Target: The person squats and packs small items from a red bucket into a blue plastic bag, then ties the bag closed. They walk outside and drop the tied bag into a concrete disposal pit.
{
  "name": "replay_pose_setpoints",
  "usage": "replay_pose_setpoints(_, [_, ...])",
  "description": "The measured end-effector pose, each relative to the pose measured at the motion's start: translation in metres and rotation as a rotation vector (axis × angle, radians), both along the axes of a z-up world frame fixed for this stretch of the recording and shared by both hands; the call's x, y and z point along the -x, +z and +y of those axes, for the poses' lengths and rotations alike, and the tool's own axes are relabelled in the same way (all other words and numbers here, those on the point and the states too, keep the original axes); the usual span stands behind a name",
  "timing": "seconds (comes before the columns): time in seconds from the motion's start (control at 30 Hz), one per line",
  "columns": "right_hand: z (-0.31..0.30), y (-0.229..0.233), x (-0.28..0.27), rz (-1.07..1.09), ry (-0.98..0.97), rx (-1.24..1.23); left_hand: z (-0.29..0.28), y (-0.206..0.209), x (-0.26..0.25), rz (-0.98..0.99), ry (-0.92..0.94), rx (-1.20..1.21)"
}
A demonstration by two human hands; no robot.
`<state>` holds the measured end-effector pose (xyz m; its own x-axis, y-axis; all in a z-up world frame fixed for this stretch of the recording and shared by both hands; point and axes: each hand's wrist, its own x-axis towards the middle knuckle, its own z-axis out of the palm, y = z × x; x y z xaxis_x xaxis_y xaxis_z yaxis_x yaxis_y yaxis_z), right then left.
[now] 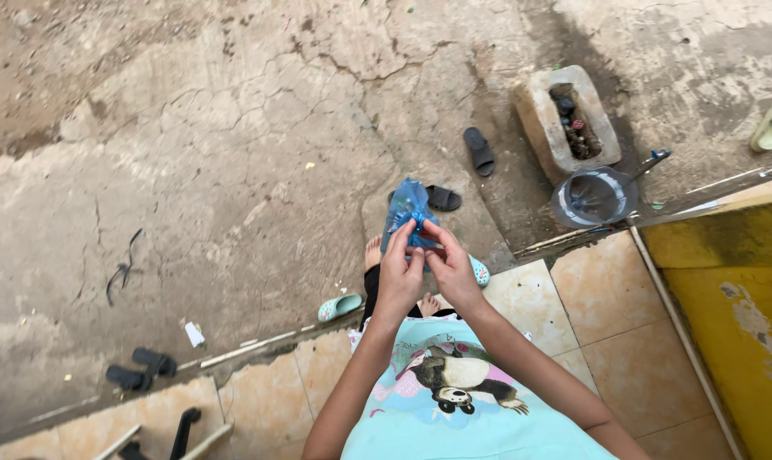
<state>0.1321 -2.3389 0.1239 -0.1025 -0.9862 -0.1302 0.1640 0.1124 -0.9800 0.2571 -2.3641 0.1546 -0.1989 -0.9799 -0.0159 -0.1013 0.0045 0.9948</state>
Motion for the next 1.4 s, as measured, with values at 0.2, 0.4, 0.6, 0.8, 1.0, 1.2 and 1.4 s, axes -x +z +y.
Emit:
replay_pose_setpoints(0.2, [-0.077, -0.040, 0.030, -0.063, -0.082, 0.007, -0.084, -0.035, 0.024, 0.003, -0.089, -0.002])
replay_pose_setpoints(0.4, [-0.176, -0.069, 0.051, -0.082, -0.183, -0.018, -0.196, -0.073, 0.035, 0.011, -0.250, 0.045])
replay_pose_setpoints(0.6, [-0.285, -0.048, 0.049, -0.088, -0.302, -0.051, -0.321, -0.077, 0.043, 0.091, -0.375, -0.007])
replay_pose_setpoints(0.8, [-0.329, -0.044, 0.032, -0.159, -0.464, -0.019, -0.380, -0.064, 0.043, -0.005, -0.474, -0.020])
replay_pose_setpoints(1.0, [-0.353, -0.050, 0.032, -0.150, -0.509, -0.046, -0.404, -0.057, 0.048, 0.014, -0.499, -0.056])
replay_pose_setpoints(1.2, [-0.370, -0.063, 0.047, -0.126, -0.562, -0.009, -0.424, -0.062, 0.065, -0.039, -0.540, 0.067])
replay_pose_setpoints(1.4, [-0.379, -0.068, 0.064, -0.081, -0.618, -0.016, -0.440, -0.062, 0.087, -0.093, -0.611, -0.024])
